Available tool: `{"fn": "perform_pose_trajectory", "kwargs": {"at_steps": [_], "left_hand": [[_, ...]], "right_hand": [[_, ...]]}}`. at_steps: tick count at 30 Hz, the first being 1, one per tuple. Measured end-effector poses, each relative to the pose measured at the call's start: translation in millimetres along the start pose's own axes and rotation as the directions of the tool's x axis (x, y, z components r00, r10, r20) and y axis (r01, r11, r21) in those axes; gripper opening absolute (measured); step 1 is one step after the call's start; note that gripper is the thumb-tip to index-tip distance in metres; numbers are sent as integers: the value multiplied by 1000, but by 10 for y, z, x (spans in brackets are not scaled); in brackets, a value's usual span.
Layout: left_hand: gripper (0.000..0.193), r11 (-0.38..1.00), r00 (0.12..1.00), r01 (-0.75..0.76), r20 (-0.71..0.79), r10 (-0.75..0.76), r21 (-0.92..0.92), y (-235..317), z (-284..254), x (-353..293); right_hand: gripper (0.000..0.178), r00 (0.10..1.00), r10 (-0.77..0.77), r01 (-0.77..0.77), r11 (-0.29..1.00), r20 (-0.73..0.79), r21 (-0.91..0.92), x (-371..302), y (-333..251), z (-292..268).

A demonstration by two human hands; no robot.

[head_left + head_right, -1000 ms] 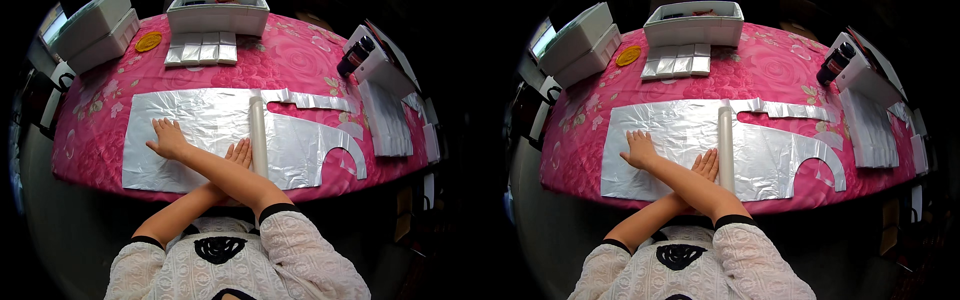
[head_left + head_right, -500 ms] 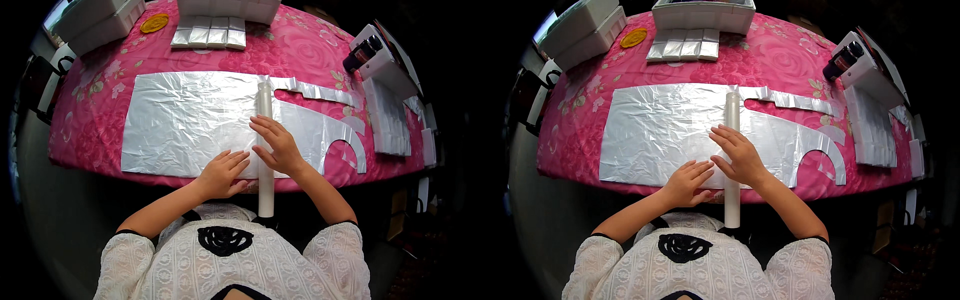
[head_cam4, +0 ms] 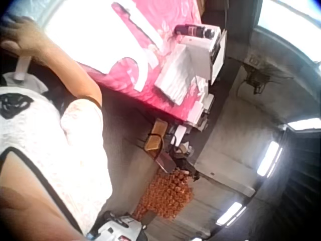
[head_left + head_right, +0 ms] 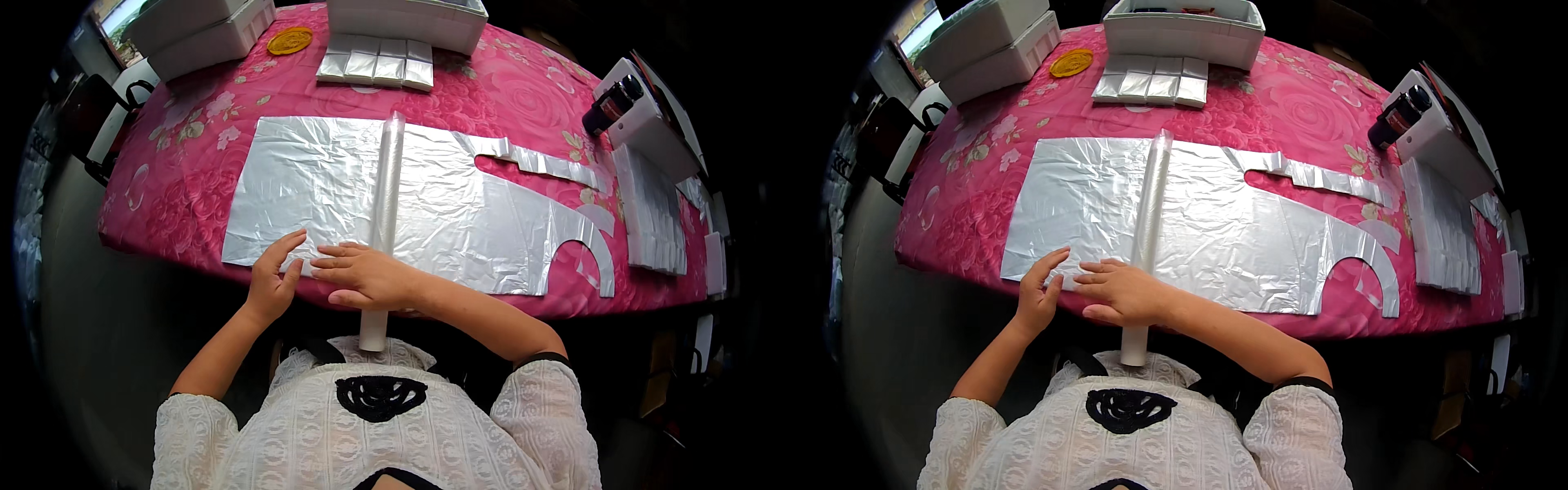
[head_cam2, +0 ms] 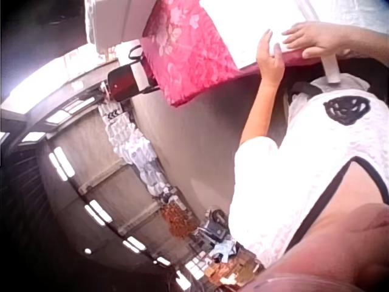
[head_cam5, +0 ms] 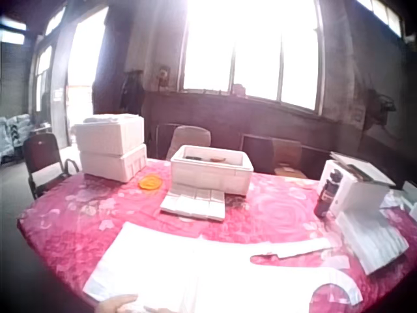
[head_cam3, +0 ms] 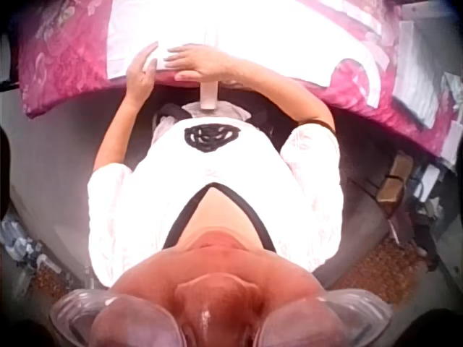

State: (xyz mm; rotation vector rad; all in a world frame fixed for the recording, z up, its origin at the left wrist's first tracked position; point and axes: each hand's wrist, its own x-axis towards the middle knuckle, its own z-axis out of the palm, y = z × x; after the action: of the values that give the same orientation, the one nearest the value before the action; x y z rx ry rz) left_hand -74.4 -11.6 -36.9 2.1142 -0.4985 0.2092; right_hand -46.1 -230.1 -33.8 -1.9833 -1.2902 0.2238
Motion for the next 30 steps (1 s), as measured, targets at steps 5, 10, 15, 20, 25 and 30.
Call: {"fn": "perform_pose_trajectory", "kwargs": {"at_steps": [5,10,15,20,25,30], "left_hand": [[30,930,933,302,-133,-333,-210,-244,-428,-444],[30,881,884,400,-147,-444,-253,-287,-589,-869],[29,839,842,447,-172,-512,-311,-301,-570,-976],[50,817,818,562,-225,-529,124,-408,-538,-922],[49,687,713,681,19,-701,-254,-365,-597,-818],[56,77,777,564,498,-385,-822,-147,-623,-784]], "right_hand": [[37,987,-92,102,992,-134,69,493,-74,-29],[54,1000,-3,5,913,7,-409,561,489,-25],[56,992,-103,124,878,71,-462,1306,557,258],[56,978,97,-12,912,187,-410,1994,387,604],[75,883,143,-235,959,-448,-158,2002,354,993],[83,738,644,52,244,-202,968,1787,7,428]]}}
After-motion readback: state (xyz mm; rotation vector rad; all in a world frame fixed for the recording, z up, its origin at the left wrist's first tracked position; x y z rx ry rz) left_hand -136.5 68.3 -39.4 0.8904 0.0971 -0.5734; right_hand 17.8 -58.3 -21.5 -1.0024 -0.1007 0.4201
